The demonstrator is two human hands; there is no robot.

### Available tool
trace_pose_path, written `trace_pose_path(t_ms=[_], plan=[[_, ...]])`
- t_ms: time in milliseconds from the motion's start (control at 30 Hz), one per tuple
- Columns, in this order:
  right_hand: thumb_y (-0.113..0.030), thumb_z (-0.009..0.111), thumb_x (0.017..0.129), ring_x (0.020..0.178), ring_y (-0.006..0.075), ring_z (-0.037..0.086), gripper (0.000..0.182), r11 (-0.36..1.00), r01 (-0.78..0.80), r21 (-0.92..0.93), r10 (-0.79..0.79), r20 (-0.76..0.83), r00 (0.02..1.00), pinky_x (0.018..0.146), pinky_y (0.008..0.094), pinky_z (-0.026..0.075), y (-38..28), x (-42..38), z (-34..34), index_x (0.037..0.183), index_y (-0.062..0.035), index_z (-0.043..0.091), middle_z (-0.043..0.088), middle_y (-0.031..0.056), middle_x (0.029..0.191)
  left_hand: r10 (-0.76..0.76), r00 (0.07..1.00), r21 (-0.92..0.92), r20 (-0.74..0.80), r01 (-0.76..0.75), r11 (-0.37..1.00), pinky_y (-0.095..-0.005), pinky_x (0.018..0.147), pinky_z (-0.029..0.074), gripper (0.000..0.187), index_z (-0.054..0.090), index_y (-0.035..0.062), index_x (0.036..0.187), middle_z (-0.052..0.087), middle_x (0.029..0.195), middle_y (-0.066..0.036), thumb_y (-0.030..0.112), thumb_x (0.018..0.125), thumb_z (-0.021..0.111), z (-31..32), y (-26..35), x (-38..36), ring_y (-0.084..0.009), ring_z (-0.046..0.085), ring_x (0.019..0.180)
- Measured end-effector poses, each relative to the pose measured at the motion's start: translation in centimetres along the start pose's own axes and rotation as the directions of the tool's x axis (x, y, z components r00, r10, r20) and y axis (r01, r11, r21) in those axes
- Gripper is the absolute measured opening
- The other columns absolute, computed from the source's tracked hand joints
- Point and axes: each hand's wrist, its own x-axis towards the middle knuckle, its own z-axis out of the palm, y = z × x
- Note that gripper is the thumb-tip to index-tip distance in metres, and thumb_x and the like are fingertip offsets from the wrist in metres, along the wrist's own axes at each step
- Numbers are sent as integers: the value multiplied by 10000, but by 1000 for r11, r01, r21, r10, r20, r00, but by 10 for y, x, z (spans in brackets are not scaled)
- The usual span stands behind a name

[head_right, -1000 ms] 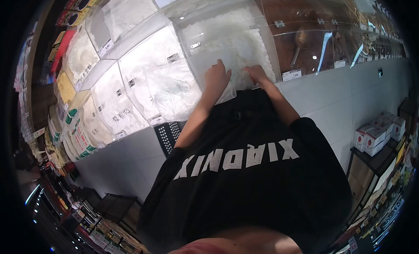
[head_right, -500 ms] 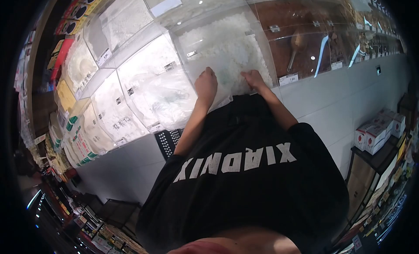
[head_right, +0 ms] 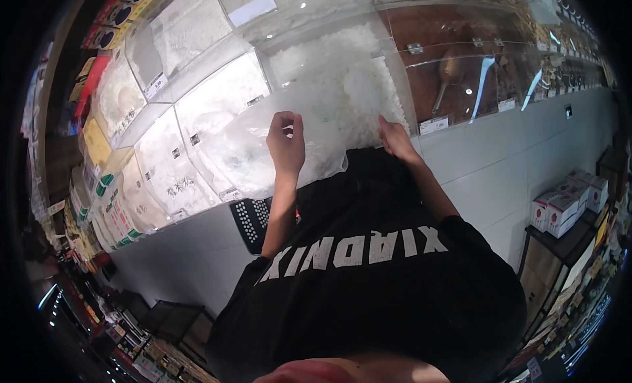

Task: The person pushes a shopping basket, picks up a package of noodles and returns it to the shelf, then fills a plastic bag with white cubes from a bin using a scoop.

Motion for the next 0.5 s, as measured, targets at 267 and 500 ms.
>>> trace_pose_path(t_ms=[267, 500], plan=[[-556, 454, 1012, 347, 85, 355, 585, 997, -33, 64, 33, 14, 999, 336, 258, 237, -43, -38, 1, 697, -65, 496, 438, -5, 522, -35, 997, 6, 61, 35, 999, -316, 664, 497, 142, 552, -22, 783, 612, 713, -114, 64, 877, 615, 11, -4, 21, -201, 606, 697], [-523, 467, 1017, 333, 79, 341, 574, 999, -36, 7, 34, 113, 993, 331, 258, 231, -77, -65, -4, 666, -70, 493, 403, -18, 488, -6, 994, 125, 108, -8, 992, -375, 700, 486, 153, 563, -8, 783, 619, 764, -142, 111, 833, 646, 35, -26, 42, -269, 607, 732]])
